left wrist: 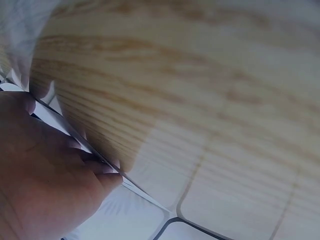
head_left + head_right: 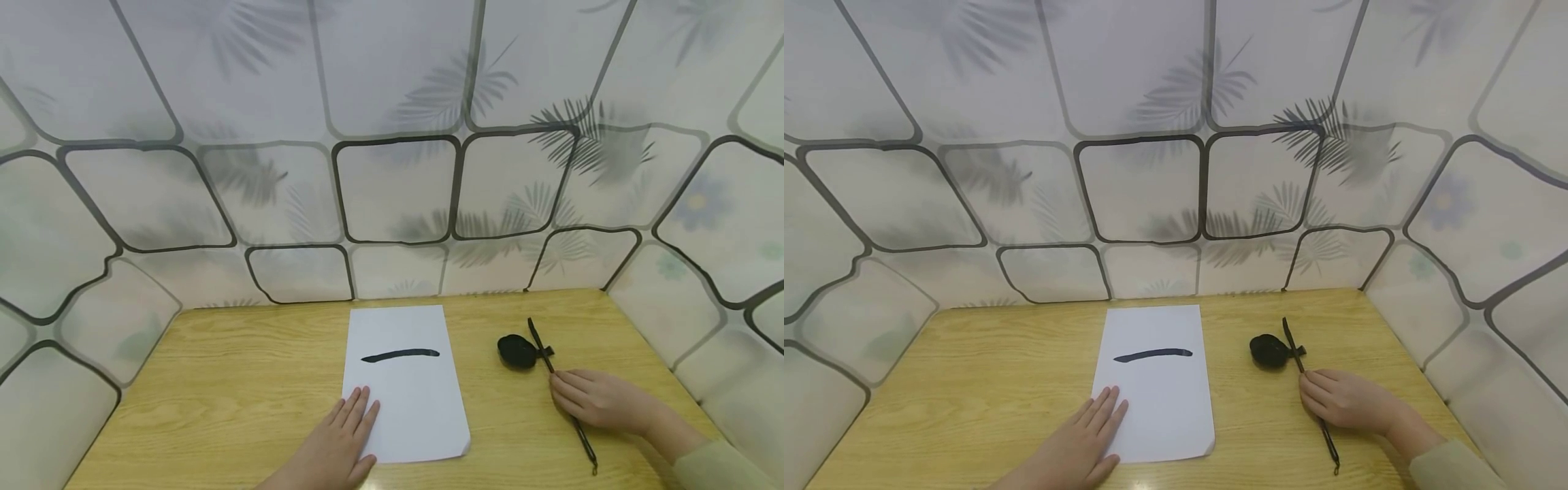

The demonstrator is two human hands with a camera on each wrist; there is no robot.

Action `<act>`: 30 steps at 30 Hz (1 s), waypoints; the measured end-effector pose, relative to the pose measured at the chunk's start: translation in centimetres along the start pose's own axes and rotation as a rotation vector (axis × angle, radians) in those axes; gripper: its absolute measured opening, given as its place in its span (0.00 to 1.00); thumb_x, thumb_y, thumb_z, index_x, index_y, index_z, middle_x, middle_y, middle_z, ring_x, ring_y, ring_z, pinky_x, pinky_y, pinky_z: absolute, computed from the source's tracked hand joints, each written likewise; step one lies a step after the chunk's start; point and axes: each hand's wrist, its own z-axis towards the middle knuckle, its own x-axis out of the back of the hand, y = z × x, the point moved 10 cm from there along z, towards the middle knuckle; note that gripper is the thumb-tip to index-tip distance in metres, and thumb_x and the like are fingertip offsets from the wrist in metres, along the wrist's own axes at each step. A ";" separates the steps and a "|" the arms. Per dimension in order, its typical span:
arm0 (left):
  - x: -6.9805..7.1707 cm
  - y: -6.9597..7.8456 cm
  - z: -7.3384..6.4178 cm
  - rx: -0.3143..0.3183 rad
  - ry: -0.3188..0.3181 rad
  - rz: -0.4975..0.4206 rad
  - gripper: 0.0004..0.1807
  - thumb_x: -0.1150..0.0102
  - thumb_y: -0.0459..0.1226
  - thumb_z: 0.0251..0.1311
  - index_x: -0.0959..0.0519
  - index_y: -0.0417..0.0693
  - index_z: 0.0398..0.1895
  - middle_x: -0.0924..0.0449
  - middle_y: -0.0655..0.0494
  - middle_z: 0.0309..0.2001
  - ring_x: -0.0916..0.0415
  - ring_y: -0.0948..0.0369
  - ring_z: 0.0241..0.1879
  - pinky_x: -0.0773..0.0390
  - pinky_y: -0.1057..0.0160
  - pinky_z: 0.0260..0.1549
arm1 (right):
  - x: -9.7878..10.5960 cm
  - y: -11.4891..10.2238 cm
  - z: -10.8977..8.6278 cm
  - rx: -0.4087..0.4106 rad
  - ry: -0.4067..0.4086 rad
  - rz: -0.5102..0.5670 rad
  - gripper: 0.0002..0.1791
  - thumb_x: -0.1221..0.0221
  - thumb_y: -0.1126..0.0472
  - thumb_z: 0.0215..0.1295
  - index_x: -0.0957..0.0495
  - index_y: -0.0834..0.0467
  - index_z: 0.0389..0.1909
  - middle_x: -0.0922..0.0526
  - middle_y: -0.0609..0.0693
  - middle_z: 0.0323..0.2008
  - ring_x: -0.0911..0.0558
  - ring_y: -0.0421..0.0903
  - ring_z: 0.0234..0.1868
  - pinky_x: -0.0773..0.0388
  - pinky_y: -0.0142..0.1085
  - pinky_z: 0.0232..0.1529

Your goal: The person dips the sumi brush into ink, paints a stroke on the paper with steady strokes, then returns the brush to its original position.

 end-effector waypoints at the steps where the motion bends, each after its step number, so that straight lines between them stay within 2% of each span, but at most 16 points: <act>1: 0.0 0.0 0.0 0.002 0.000 -0.001 0.36 0.59 0.56 0.67 0.39 0.39 0.68 0.44 0.37 0.69 0.44 0.47 0.69 0.35 0.50 0.61 | 0.0 0.0 0.0 -0.003 -0.004 0.000 0.26 0.71 0.70 0.75 0.20 0.60 0.40 0.16 0.57 0.41 0.17 0.50 0.40 0.20 0.40 0.38; 5: 0.0 0.0 0.0 0.006 0.003 0.001 0.36 0.58 0.55 0.67 0.39 0.39 0.68 0.43 0.38 0.70 0.44 0.48 0.69 0.35 0.50 0.62 | 0.0 0.1 0.0 -0.004 -0.009 -0.008 0.26 0.71 0.70 0.75 0.20 0.61 0.40 0.16 0.57 0.41 0.17 0.49 0.41 0.20 0.40 0.39; 10: -0.1 -0.1 -0.1 0.009 -0.002 0.006 0.36 0.58 0.56 0.67 0.40 0.40 0.69 0.44 0.38 0.70 0.44 0.48 0.69 0.36 0.50 0.62 | 0.4 0.2 0.1 -0.016 0.025 0.010 0.26 0.70 0.70 0.75 0.19 0.62 0.41 0.16 0.58 0.41 0.16 0.50 0.40 0.19 0.40 0.38; 15: 0.0 -0.1 -0.1 -0.001 0.033 0.019 0.35 0.59 0.55 0.68 0.40 0.39 0.68 0.44 0.38 0.70 0.43 0.47 0.69 0.35 0.50 0.60 | 0.6 0.4 0.0 -0.034 0.050 0.020 0.26 0.69 0.71 0.74 0.19 0.63 0.41 0.15 0.59 0.42 0.16 0.50 0.40 0.19 0.41 0.37; 18: 0.3 0.0 -0.2 -0.007 0.065 0.030 0.34 0.59 0.54 0.68 0.38 0.38 0.68 0.43 0.37 0.69 0.42 0.47 0.68 0.34 0.50 0.60 | 0.5 0.5 -0.1 -0.033 0.029 -0.002 0.26 0.69 0.72 0.74 0.19 0.64 0.45 0.15 0.58 0.42 0.16 0.50 0.40 0.19 0.40 0.38; 23: 0.3 0.0 -0.1 -0.001 0.051 0.005 0.32 0.61 0.51 0.69 0.38 0.39 0.68 0.43 0.38 0.69 0.43 0.48 0.69 0.34 0.50 0.61 | 0.4 0.7 -0.3 -0.036 -0.008 -0.035 0.27 0.71 0.73 0.74 0.20 0.63 0.49 0.15 0.57 0.42 0.16 0.49 0.41 0.19 0.39 0.39; 28: 0.2 0.0 -0.2 0.000 0.046 -0.018 0.32 0.63 0.52 0.70 0.38 0.40 0.68 0.44 0.38 0.70 0.43 0.47 0.69 0.35 0.51 0.61 | 1.0 1.2 -0.2 -0.084 0.050 -0.011 0.26 0.69 0.72 0.74 0.19 0.63 0.43 0.16 0.60 0.42 0.16 0.50 0.39 0.19 0.40 0.36; 30: 0.3 0.0 -0.2 -0.006 0.065 -0.012 0.32 0.63 0.53 0.70 0.38 0.40 0.68 0.43 0.39 0.70 0.43 0.47 0.69 0.36 0.51 0.61 | 1.2 1.3 -0.1 -0.093 0.070 -0.023 0.25 0.69 0.73 0.74 0.21 0.64 0.48 0.16 0.60 0.42 0.16 0.50 0.39 0.19 0.40 0.36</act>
